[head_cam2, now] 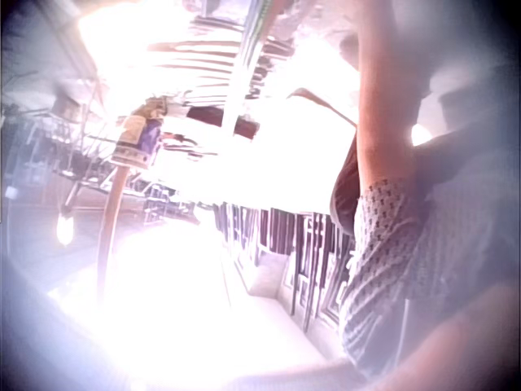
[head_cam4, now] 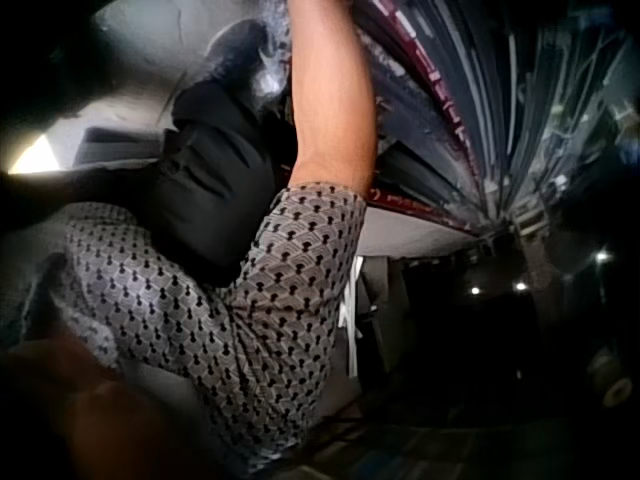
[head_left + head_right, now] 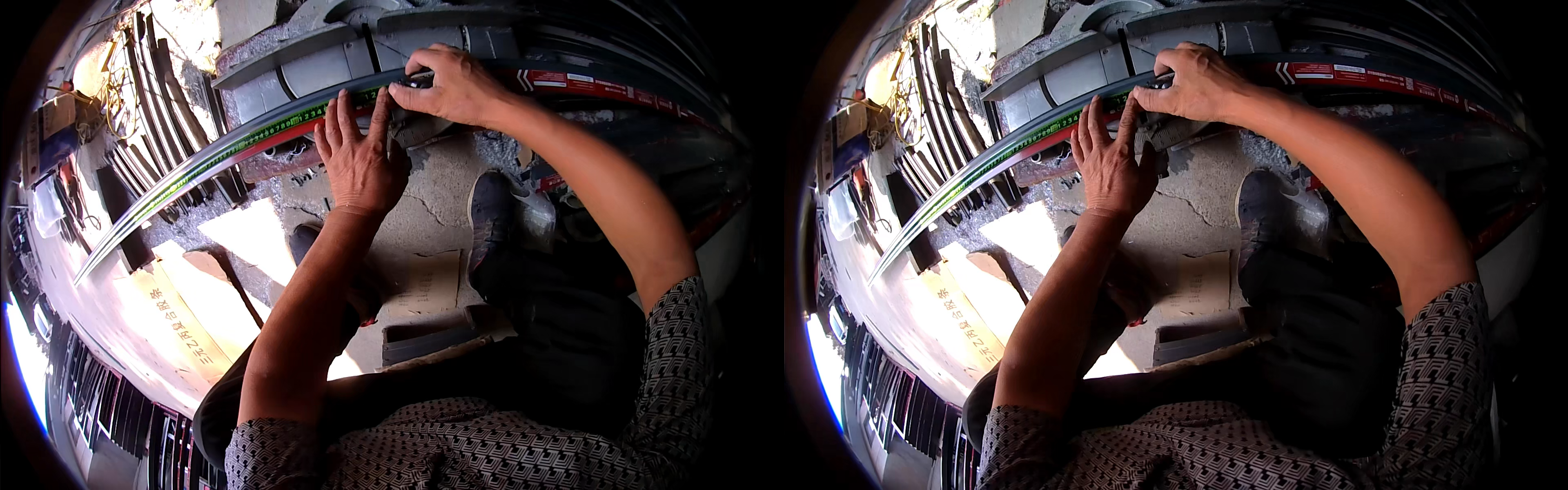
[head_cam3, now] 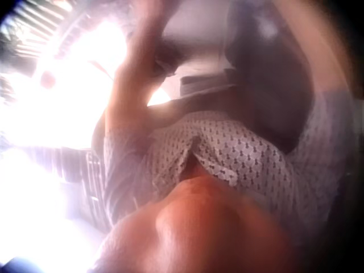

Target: The person measures a large window frame with a tape measure, then retrieves a long metal profile and cuts it using a miter saw. They measure the cut piece and place it on the frame.

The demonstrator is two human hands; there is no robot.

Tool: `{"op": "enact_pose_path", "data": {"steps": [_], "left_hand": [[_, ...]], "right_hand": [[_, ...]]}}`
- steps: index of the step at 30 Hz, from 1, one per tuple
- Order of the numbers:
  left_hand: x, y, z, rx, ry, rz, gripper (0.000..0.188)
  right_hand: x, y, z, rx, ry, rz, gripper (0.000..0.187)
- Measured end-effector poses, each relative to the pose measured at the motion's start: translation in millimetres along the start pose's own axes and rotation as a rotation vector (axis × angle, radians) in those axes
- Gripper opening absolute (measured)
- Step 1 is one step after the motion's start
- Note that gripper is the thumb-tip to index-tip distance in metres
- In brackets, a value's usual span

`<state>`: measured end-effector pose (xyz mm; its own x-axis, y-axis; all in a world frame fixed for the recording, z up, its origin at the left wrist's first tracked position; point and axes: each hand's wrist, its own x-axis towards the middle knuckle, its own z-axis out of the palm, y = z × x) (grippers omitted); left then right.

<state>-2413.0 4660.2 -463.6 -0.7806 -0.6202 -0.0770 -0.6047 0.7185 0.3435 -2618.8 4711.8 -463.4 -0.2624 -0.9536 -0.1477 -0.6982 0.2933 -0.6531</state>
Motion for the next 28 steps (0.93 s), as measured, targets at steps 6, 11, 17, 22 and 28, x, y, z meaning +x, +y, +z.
{"op": "enact_pose_path", "data": {"steps": [6,11,17,22,28], "left_hand": [[-2,2,9,-0.054,0.033,-0.023,0.076],[-2,2,11,0.036,-0.013,-0.042,0.082],[-1,4,11,-0.002,0.006,-0.052,0.082],[0,4,13,-0.017,0.024,-0.055,0.081],[1,3,16,-0.014,0.036,-0.055,0.082]], "right_hand": [[0,-4,-7,-0.025,-0.059,-0.005,0.061],[5,-7,-10,-0.048,-0.078,-0.002,0.056],[9,1,-1,-0.016,0.070,-0.085,0.063],[12,1,-1,0.014,0.045,-0.042,0.062],[13,0,-3,0.010,0.023,-0.035,0.061]]}}
